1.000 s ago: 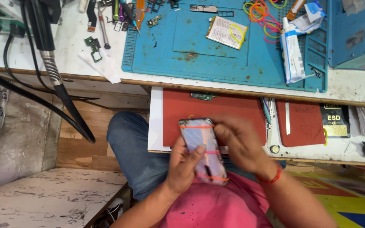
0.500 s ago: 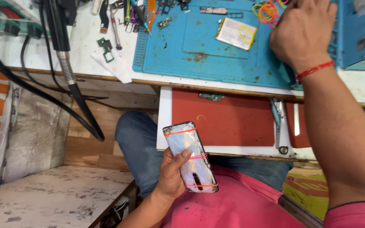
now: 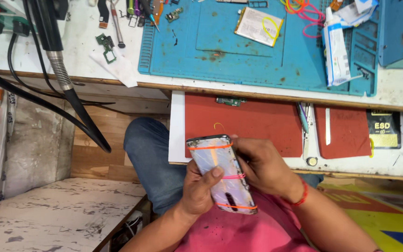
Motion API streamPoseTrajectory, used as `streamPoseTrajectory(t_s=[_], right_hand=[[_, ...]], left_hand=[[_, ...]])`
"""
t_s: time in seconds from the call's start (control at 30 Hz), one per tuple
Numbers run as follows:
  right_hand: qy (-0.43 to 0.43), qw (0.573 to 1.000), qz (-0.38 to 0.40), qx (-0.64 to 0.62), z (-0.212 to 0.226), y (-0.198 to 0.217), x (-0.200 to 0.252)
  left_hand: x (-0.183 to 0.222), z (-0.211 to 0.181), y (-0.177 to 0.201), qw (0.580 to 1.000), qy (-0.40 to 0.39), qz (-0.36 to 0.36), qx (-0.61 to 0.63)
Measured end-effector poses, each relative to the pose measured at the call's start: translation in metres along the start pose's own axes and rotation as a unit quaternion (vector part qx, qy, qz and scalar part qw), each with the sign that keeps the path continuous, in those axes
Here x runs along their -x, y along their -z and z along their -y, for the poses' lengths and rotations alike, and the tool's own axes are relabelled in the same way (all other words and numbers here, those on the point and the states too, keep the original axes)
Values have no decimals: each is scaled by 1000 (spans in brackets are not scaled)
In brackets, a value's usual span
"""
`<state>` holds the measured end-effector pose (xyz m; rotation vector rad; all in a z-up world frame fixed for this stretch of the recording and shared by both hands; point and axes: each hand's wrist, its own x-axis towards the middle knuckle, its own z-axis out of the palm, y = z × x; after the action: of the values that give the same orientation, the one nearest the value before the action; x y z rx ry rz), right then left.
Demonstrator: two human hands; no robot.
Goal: The person applies adhesive to the internal components of a disassembled smartphone, then secures the back cover using multiple rubber bands. They then use a small brush to clean a separate circuit board on the workbench.
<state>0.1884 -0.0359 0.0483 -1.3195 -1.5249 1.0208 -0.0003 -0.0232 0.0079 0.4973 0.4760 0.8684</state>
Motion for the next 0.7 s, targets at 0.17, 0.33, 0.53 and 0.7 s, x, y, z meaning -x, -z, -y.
streamPoseTrajectory(t_s=[0.17, 0.33, 0.53, 0.7], right_hand=[[76, 983, -78, 147, 2, 2, 11], [83, 977, -111, 161, -1, 2, 22], [-61, 998, -25, -22, -24, 36, 31], [63, 900, -119, -414, -18, 117, 53]], left_hand=[[5, 6, -3, 996, -18, 15, -84], [17, 14, -2, 990, -14, 23, -138], [8, -6, 25, 995, 88, -15, -45], [-2, -89, 70, 997, -53, -59, 18]])
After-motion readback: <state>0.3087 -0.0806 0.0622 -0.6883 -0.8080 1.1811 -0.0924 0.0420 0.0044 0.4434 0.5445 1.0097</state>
